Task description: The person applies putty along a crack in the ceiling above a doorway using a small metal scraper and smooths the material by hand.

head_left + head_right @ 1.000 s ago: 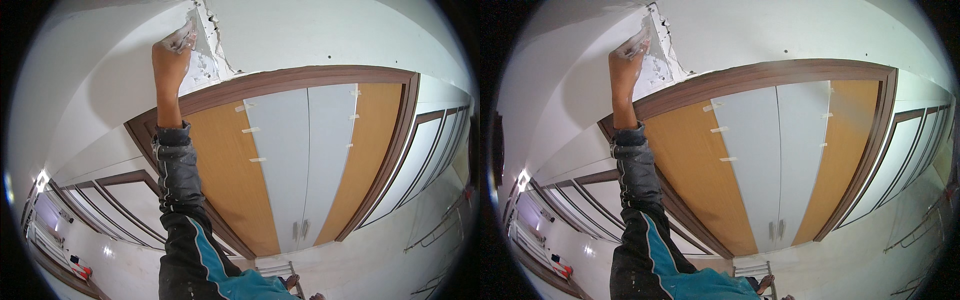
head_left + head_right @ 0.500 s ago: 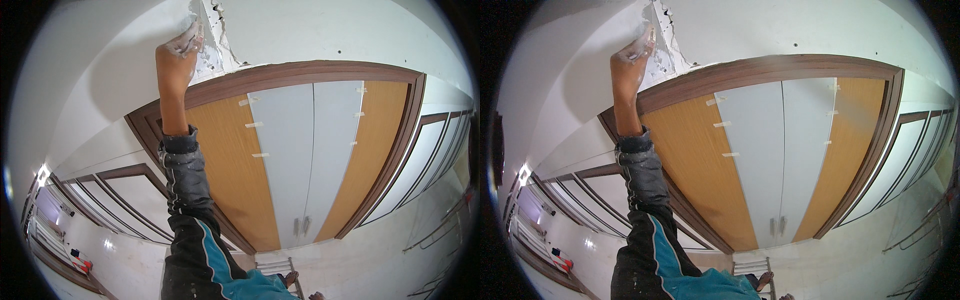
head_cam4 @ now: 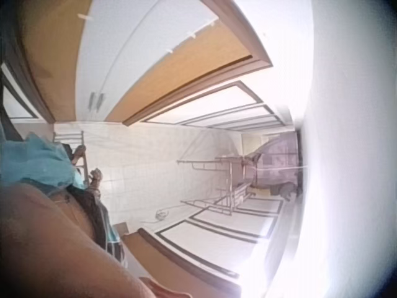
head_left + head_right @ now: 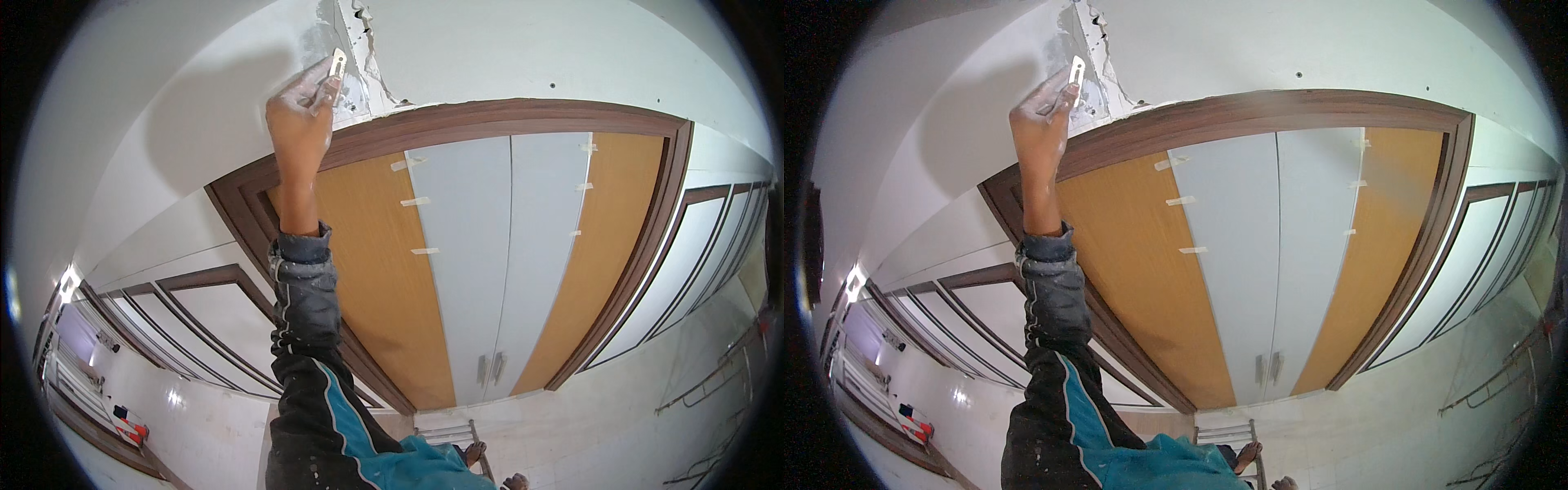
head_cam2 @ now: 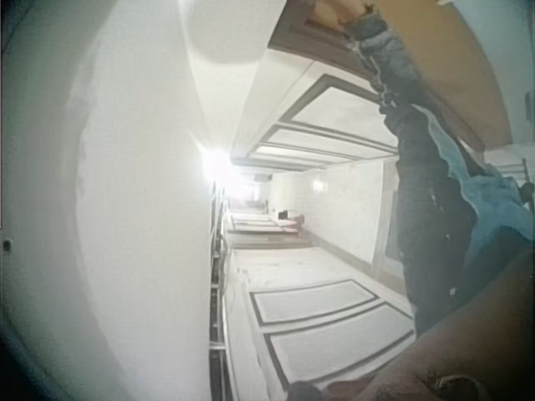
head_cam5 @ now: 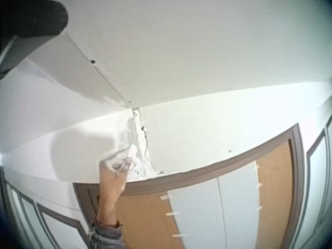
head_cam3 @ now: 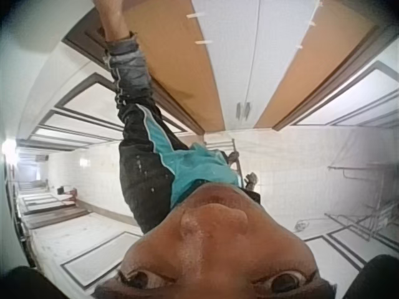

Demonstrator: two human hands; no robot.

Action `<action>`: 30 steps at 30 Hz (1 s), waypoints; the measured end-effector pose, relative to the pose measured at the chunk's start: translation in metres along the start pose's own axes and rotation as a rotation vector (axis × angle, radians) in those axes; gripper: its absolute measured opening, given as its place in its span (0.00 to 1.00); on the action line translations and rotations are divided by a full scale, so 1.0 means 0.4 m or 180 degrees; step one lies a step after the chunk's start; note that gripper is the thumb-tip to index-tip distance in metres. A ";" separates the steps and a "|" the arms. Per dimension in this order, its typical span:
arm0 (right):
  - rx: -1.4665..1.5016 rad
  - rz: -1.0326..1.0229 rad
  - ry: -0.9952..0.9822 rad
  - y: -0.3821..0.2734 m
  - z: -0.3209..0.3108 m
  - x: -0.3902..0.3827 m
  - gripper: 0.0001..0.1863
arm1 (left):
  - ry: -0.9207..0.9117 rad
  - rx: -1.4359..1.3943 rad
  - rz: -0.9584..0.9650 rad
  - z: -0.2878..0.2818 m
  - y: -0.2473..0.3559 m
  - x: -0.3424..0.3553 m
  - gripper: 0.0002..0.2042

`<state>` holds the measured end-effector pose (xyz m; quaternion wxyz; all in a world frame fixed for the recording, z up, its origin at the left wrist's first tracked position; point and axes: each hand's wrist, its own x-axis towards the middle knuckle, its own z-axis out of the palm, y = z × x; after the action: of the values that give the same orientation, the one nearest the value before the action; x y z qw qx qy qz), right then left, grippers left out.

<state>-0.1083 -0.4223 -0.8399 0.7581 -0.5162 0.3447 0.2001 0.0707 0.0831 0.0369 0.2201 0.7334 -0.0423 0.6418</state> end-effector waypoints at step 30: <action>0.0060 -0.0241 -0.0287 0.001 -0.027 -0.041 0.25 | -0.0234 0.0628 0.0300 -0.018 -0.013 -0.030 0.14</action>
<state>-0.1230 -0.4314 -0.8308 0.7846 -0.5122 0.2923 0.1911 0.0638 0.0877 0.0246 0.1148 0.7717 -0.0214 0.6252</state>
